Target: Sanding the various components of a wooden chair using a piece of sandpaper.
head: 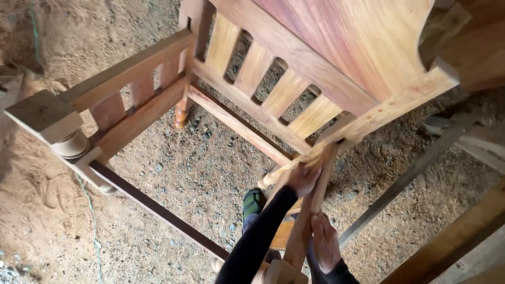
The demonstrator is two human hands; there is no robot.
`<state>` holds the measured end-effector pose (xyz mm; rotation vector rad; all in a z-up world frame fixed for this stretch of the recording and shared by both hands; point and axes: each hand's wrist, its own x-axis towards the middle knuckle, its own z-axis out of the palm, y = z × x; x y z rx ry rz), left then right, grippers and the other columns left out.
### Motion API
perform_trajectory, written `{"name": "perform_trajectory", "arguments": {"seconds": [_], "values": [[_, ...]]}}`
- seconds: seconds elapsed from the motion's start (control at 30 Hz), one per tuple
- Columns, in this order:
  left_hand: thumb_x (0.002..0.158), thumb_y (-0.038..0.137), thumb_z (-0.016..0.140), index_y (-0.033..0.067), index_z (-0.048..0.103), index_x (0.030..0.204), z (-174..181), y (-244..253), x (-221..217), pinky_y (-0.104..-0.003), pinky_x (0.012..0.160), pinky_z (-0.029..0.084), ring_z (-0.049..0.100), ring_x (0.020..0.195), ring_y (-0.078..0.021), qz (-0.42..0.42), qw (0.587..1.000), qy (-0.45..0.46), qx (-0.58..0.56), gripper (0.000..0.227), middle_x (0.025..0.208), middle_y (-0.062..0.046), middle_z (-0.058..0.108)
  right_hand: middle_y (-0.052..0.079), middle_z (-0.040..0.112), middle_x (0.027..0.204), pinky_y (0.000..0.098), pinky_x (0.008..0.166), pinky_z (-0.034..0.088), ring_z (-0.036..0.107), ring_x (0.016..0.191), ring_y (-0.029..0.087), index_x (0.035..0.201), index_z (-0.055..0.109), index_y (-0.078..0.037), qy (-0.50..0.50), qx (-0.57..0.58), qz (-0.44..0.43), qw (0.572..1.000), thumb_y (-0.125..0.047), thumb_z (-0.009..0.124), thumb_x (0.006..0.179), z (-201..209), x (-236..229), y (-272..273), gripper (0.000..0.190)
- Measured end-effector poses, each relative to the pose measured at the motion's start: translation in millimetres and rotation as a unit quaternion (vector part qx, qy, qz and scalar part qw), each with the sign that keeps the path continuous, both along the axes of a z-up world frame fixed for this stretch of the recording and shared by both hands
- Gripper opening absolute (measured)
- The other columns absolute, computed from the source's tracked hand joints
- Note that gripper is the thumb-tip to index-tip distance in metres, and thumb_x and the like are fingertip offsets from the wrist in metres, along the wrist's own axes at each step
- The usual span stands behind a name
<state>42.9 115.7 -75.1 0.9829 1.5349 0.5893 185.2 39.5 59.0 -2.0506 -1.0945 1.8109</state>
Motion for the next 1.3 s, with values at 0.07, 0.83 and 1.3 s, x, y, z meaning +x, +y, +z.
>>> {"name": "perform_trajectory", "arguments": {"seconds": [0.07, 0.83, 1.3], "values": [[0.105, 0.048, 0.045, 0.0121, 0.063, 0.140, 62, -46, -15, -0.045, 0.085, 0.057, 0.072, 0.085, -0.0285, -0.025, 0.997, -0.064, -0.020, 0.053, 0.090, -0.015, 0.072, 0.015, 0.073, 0.100, 0.0346, 0.074, 0.055, 0.069, 0.089, 0.020, 0.125, 0.062, 0.000, 0.068, 0.073, 0.088, 0.991, -0.032, 0.037, 0.108, 0, 17, -5, 0.044], [0.106, 0.022, 0.069, -0.0036, 0.068, 0.097, 216, -173, -69, -0.029, 0.075, 0.057, 0.068, 0.081, -0.0138, 0.496, 0.837, -0.205, 0.107, 0.027, 0.089, -0.011, 0.074, 0.009, 0.080, 0.110, 0.0310, 0.084, 0.063, 0.076, 0.097, 0.015, 0.117, 0.075, -0.005, 0.235, 0.046, 0.443, 0.864, -0.009, 0.066, 0.098, 89, -75, 87, 0.021], [0.106, 0.007, 0.070, -0.0037, 0.070, 0.109, 243, -73, -45, -0.027, 0.084, 0.055, 0.064, 0.092, -0.0096, 0.572, 0.769, -0.270, 0.088, 0.011, 0.097, -0.003, 0.071, 0.009, 0.078, 0.104, 0.0392, 0.081, 0.061, 0.074, 0.094, 0.021, 0.118, 0.073, -0.001, 0.310, -0.320, 0.307, 0.841, -0.013, 0.070, 0.091, 98, -83, 208, 0.029]]}}
